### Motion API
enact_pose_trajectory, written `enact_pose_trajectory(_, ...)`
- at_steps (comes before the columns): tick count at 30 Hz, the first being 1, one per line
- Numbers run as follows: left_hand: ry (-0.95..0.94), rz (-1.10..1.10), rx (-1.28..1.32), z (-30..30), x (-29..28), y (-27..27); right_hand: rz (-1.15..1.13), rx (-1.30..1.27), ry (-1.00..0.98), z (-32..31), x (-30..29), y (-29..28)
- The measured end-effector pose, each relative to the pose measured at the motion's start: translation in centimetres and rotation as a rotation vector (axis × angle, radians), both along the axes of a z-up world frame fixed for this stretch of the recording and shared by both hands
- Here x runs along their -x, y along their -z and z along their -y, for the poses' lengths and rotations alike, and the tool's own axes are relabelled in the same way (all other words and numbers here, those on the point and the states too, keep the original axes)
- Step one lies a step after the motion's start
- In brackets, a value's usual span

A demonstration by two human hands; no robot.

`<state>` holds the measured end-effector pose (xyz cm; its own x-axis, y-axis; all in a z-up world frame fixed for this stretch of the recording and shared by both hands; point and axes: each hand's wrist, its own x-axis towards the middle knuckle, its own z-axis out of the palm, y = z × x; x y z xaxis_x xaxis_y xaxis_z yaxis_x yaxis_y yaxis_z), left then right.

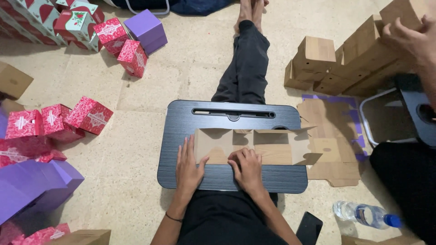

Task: Assembling a cardboard box by folding and tucking tabs while sitting on the floor.

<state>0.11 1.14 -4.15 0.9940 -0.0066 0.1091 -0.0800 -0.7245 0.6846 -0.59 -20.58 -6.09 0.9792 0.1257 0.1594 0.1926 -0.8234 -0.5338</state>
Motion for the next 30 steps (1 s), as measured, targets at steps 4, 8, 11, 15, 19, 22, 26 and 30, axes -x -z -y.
enact_pose_trajectory(4, 0.013, 0.012, -0.018, 0.3, -0.2, 0.1, -0.012, 0.017, 0.000, -0.5, 0.3, -1.3)
enact_pose_trajectory(8, 0.060, 0.014, -0.050, 1.3, -0.1, -0.4, -0.013, 0.062, -0.056, -0.7, 0.4, -2.1)
enact_pose_trajectory(11, 0.106, -0.016, -0.118, 1.8, 0.0, -1.7, -0.023, 0.053, -0.066, -0.5, 0.3, -2.3)
enact_pose_trajectory(15, 0.171, 0.002, -0.282, 1.6, -0.1, -2.3, -0.040, 0.061, -0.069, -0.5, 0.2, -2.0)
enact_pose_trajectory(19, 0.206, -0.010, -0.349, -0.6, -2.4, -0.6, -0.033, 0.050, -0.068, -0.5, 0.2, -2.2)
enact_pose_trajectory(22, 0.284, 0.051, -0.264, -2.8, -4.9, 0.1, -0.014, 0.045, -0.073, -0.5, 0.2, -2.1)
enact_pose_trajectory(26, 0.290, 0.089, -0.171, -4.2, -7.4, 1.3, -0.015, 0.030, -0.070, -0.5, 0.2, -2.4)
enact_pose_trajectory(30, 0.285, 0.067, -0.165, -4.7, -7.4, 0.1, -0.039, 0.042, -0.063, -0.5, 0.1, -2.8)
